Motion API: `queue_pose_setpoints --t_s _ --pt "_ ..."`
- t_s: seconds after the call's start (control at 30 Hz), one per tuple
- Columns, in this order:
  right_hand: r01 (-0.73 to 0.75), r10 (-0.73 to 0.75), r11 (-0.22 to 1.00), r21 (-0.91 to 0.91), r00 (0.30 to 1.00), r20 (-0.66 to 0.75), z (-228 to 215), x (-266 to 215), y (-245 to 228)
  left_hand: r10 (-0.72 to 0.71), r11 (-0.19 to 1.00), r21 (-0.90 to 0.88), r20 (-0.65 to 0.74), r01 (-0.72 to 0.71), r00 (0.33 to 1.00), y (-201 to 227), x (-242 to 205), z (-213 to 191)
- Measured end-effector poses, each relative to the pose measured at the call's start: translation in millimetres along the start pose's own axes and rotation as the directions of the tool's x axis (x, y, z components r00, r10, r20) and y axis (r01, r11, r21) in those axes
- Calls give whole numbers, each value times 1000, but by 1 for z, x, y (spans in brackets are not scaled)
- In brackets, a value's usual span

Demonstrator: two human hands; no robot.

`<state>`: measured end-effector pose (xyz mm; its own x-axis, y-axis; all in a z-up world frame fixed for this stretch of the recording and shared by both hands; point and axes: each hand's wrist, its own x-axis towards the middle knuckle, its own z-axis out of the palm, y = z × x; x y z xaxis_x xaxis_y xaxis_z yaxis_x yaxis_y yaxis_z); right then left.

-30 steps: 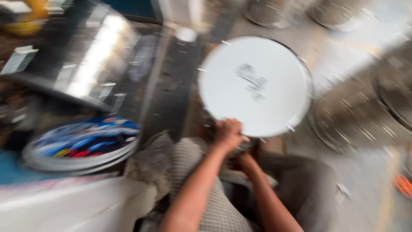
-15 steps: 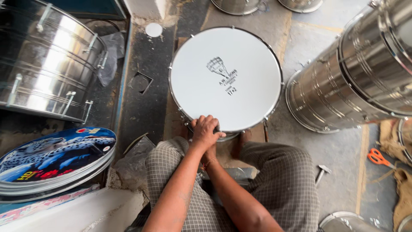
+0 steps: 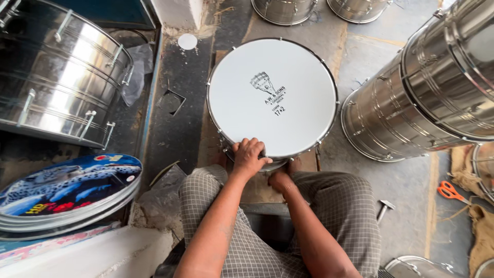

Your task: The person sits on the floor and uses a wrench to tighten the tension rods on a white drum head. They repeatedly tap the drum surface with their hand to check the tension and sound while working around the rim.

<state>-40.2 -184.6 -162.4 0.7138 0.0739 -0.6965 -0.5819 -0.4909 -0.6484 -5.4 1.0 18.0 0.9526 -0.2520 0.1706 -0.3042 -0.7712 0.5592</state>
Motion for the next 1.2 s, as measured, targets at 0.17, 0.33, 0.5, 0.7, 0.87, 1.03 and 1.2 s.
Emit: queue_pose_setpoints --t_s 0.17,0.33,0.5,0.7,0.87,1.03,1.2 --pt "-146 95 876 460 987 131 34 -43 14 -23 1000 12 19 23 1000 -2 2 2" --pt "129 -125 985 118 991 -47 66 -21 -23 1 999 34 -17 0 1000 -5 4 8" --pt "-454 -719 -85 -887 644 -260 93 18 -70 -3 1000 26 10 3 1000 -11 9 21" --pt "-485 -746 25 -874 573 -340 95 8 -98 -15 998 57 3 15 1000 -14 6 39" --pt "-115 -525 172 -978 830 -190 34 -57 -45 -10 1000 -2 5 10 1000 -30 2 60" --pt "111 -386 478 -871 918 -95 17 -43 -92 82 996 41 -130 -77 988 -42 -1 80" --pt "197 -279 808 -556 958 -66 11 -33 -133 35 999 2 28 -35 999 -43 6 78"
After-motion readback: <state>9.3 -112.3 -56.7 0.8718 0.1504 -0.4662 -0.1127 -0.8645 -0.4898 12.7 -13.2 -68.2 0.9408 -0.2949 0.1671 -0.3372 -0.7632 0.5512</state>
